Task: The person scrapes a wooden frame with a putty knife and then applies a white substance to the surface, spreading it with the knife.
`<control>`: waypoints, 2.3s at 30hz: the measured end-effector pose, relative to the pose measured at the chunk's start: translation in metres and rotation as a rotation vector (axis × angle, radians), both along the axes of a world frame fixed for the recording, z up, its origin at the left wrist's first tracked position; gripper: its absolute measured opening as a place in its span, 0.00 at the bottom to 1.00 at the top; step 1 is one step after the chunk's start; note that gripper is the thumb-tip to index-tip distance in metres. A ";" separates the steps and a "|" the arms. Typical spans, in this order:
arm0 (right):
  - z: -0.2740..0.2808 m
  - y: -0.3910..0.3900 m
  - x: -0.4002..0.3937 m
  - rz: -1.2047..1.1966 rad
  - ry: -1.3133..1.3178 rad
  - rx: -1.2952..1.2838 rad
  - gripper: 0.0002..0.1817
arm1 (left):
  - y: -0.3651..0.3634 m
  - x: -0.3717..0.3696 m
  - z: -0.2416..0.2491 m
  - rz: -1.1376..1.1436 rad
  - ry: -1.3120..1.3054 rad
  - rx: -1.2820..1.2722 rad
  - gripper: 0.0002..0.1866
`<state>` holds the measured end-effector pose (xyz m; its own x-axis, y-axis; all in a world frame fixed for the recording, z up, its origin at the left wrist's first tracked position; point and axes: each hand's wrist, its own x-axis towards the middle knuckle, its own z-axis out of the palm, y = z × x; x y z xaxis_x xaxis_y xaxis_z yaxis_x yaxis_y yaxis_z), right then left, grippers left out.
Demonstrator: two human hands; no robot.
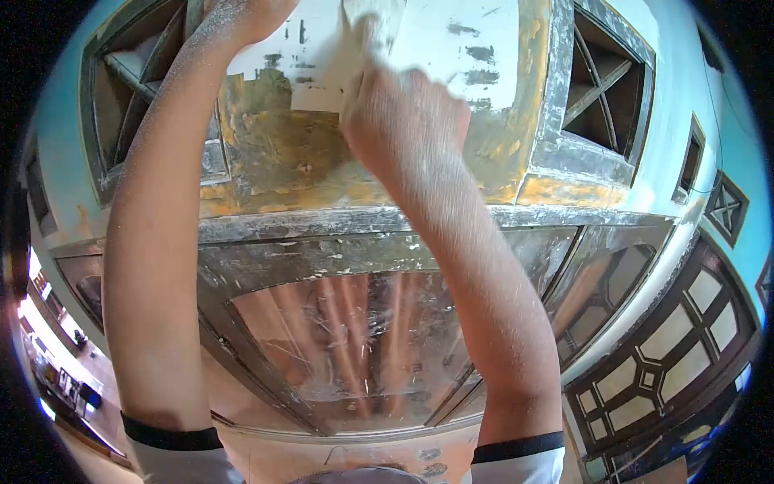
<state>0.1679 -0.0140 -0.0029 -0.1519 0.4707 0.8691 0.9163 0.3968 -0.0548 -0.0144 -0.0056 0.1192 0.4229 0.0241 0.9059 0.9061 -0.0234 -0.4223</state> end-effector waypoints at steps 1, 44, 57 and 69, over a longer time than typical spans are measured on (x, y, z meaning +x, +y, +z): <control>-0.012 -0.008 -0.004 -0.004 -0.002 0.002 0.24 | -0.002 0.001 -0.002 -0.039 0.015 -0.004 0.26; -0.060 -0.018 -0.032 -0.022 -0.001 0.045 0.20 | 0.027 -0.014 0.001 -0.083 0.073 0.185 0.25; -0.111 -0.022 0.001 0.090 -0.042 -0.101 0.34 | 0.018 -0.009 -0.005 -0.088 0.053 0.150 0.25; -0.022 0.004 0.119 0.387 0.370 0.013 0.26 | -0.002 0.007 -0.015 -0.007 -0.041 0.074 0.26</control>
<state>0.2869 -0.0096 -0.0250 0.0052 0.4298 0.9029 0.6229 0.7050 -0.3392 -0.0074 -0.0080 0.1041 0.3854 -0.0466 0.9216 0.9226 0.0007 -0.3858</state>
